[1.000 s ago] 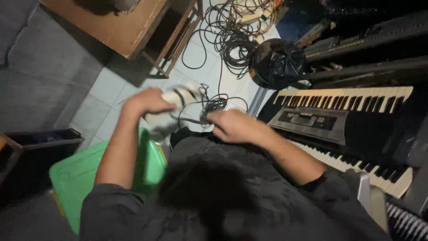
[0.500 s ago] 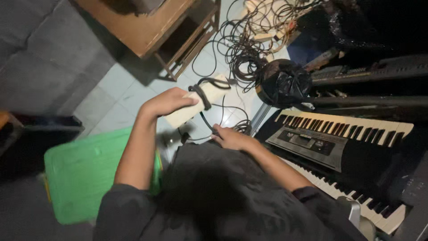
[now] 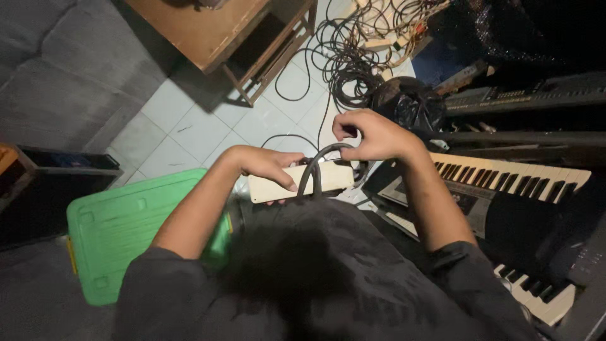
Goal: The person winds power cables and extension cords around power strips and places them into a storage bin.
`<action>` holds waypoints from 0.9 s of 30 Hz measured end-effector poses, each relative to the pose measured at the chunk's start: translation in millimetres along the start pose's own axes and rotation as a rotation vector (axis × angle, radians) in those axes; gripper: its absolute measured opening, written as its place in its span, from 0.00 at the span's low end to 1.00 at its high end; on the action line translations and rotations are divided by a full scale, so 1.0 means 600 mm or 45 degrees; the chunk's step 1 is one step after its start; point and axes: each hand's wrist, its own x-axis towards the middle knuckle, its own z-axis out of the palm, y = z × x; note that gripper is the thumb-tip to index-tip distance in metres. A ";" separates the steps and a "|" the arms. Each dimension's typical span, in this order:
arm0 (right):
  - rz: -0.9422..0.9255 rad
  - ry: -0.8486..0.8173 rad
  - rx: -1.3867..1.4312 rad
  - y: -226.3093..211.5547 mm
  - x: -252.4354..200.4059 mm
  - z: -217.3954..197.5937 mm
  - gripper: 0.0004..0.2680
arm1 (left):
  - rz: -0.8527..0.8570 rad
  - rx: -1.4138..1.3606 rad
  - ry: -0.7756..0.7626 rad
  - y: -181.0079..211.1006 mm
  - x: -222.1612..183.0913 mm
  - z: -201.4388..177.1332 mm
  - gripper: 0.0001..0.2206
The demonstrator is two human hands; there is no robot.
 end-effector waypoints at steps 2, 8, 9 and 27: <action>-0.029 0.013 0.012 0.016 0.003 0.001 0.09 | 0.036 0.075 0.084 0.007 -0.015 -0.005 0.29; -0.018 -0.006 -0.085 -0.002 0.001 0.048 0.10 | 0.206 0.658 0.256 -0.056 0.009 -0.022 0.31; 0.001 -0.019 -0.091 -0.004 0.004 0.053 0.10 | 0.153 0.631 0.248 -0.065 0.019 -0.022 0.32; 0.059 0.149 -0.110 -0.027 -0.028 0.115 0.16 | 0.157 0.740 1.120 -0.054 0.060 0.128 0.40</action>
